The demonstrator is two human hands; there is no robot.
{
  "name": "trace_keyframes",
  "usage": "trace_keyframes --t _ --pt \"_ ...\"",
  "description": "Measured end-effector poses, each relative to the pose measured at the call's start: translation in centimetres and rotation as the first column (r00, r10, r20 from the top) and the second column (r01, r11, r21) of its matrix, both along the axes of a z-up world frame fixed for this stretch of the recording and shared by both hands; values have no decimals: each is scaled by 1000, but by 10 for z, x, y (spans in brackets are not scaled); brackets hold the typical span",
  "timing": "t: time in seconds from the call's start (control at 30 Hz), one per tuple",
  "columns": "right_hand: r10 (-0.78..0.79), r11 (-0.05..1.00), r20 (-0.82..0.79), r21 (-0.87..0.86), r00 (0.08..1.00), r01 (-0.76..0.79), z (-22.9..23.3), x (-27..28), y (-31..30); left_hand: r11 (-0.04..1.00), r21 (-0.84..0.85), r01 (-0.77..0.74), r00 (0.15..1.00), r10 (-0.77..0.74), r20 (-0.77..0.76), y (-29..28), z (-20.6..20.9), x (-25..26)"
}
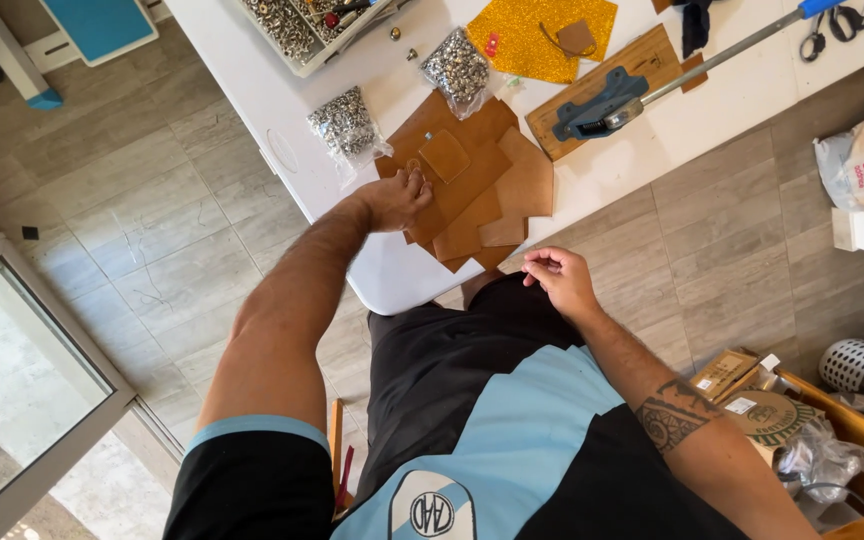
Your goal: Attaching metal hardware to leather components using a manual press and organizing small parts.
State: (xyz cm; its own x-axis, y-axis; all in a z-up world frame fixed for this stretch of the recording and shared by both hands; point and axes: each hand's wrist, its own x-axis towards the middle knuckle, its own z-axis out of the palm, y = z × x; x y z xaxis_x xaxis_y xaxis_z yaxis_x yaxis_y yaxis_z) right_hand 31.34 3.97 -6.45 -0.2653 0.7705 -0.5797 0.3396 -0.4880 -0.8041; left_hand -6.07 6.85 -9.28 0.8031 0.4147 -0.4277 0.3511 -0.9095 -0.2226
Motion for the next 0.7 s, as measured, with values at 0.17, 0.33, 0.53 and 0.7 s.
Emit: trace_keyframes --t 0.17,0.33,0.53,0.7 --pt "-28 999 24 -16 999 29 4 12 -13 999 -38 16 999 -14 34 0 11 -8" --pt "-43 999 74 -12 996 44 7 18 -22 999 -37 -39 996 42 82 -3 9 -14" --pt "-32 999 67 -1 997 32 5 16 -22 904 61 -424 782 332 528 -36 -48 0" --pt "9 1000 65 -19 998 -8 -10 11 -14 -60 -438 -897 -259 874 410 -57 -63 58"
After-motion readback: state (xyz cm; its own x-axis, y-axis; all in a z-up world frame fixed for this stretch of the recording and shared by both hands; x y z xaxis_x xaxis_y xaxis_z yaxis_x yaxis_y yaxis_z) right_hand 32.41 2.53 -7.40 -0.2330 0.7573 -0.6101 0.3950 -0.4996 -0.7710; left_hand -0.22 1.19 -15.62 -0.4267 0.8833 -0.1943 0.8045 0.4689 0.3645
